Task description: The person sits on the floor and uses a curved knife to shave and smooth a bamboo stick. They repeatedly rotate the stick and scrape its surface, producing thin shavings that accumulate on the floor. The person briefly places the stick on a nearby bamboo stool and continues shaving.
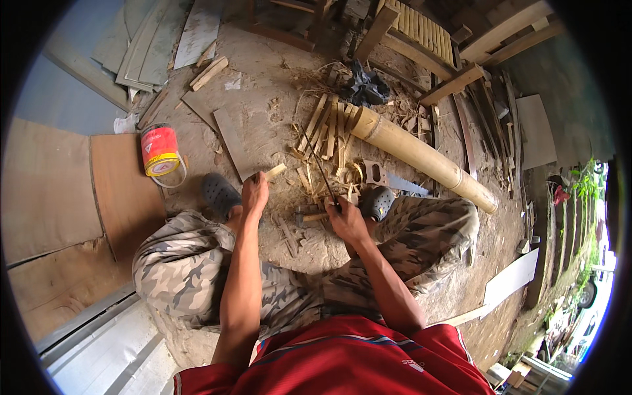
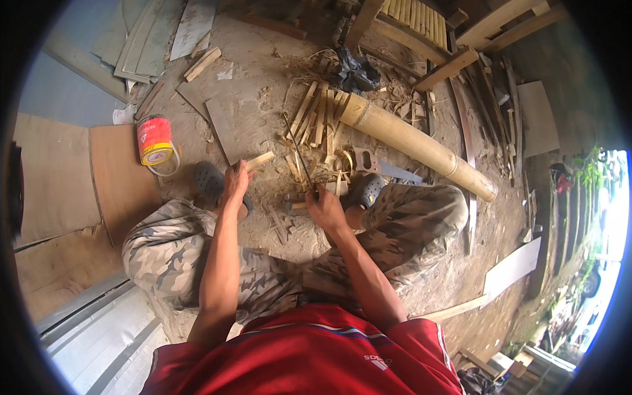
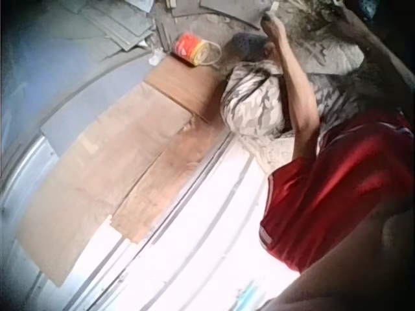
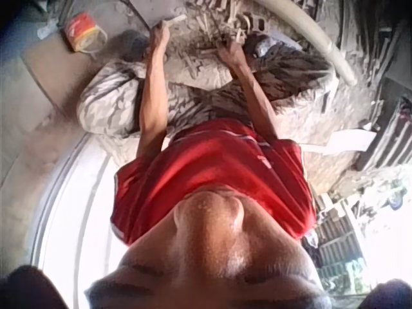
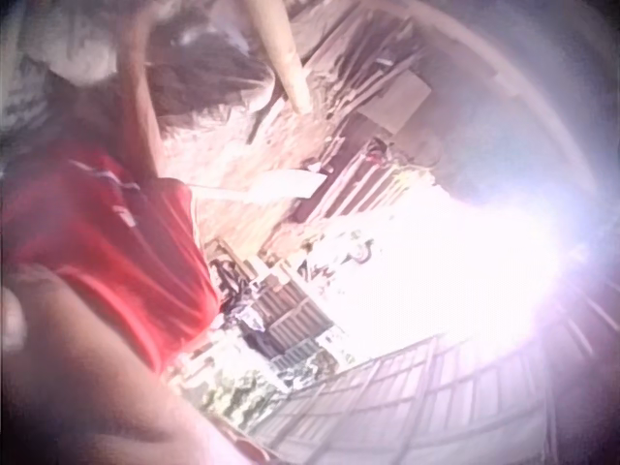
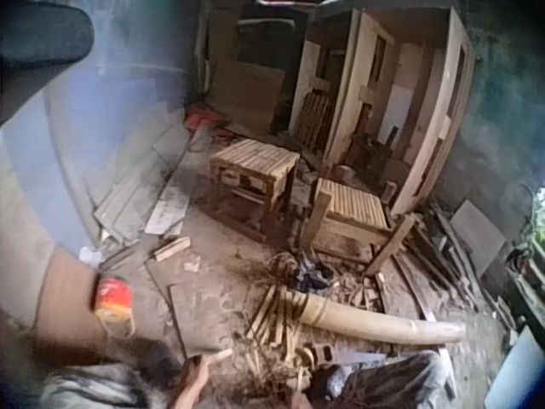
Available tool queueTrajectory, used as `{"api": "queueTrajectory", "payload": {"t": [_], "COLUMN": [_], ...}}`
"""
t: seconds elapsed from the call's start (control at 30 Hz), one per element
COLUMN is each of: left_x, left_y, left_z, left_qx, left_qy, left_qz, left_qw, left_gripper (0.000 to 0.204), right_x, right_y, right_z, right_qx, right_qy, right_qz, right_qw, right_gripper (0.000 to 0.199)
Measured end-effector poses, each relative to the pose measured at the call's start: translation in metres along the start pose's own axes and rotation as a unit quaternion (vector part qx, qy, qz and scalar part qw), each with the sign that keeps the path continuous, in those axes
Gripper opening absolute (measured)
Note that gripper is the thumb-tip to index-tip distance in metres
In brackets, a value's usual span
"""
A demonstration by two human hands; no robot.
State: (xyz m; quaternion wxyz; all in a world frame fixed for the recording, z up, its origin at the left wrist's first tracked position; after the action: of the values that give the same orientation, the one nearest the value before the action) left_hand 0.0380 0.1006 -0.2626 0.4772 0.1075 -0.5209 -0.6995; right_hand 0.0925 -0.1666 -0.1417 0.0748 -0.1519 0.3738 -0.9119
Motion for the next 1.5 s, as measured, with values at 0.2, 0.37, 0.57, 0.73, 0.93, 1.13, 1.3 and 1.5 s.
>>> {"api": "queueTrajectory", "payload": {"t": [0.2,0.37,0.57,0.73,0.93,1.13,1.3,1.5], "left_x": [0.013,0.029,0.047,0.035,0.035,0.04,0.037,0.033], "left_y": [0.004,0.046,0.065,0.04,0.035,0.051,0.049,0.044], "left_z": [-0.014,-0.008,-0.011,-0.018,-0.015,-0.01,-0.007,-0.014], "left_qx": [-0.087,-0.029,-0.008,0.018,0.01,-0.018,-0.001,0.046], "left_qy": [0.018,-0.032,-0.105,-0.155,-0.121,-0.149,-0.098,-0.154], "left_qz": [0.024,0.094,0.106,0.15,0.15,0.184,0.159,0.189], "left_qw": [0.996,0.995,0.989,0.976,0.981,0.971,0.982,0.969], "left_gripper": [0.065,0.092,0.107,0.098,0.098,0.103,0.104,0.103], "right_x": [-0.004,-0.014,-0.026,-0.008,-0.017,-0.022,-0.019,-0.019], "right_y": [-0.001,-0.023,0.004,0.044,0.007,0.011,-0.007,0.012], "right_z": [-0.017,-0.03,-0.089,-0.115,-0.102,-0.112,-0.101,-0.122], "right_qx": [-0.062,-0.071,-0.072,-0.057,-0.187,-0.056,-0.168,0.009], "right_qy": [-0.011,0.0,0.008,-0.003,0.077,0.011,0.118,0.009], "right_qz": [0.026,0.034,0.036,0.05,0.053,0.067,0.086,0.074], "right_qw": [0.998,0.997,0.997,0.997,0.978,0.996,0.975,0.997], "right_gripper": [0.04,0.033,0.034,0.033,0.03,0.03,0.03,0.024]}}
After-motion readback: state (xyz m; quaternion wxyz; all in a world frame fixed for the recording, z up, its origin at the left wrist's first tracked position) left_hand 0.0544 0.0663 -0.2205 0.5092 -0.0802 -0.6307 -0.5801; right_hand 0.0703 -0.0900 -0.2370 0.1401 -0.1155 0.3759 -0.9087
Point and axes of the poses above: each hand's wrist, its own x-axis away from the middle knuckle, its own z-axis out of the back of the hand, y = z × x, the point moved 3 cm from there along -x, towards the middle knuckle, and after that the axes turned 13 degrees about y, right-handed, at the moved point
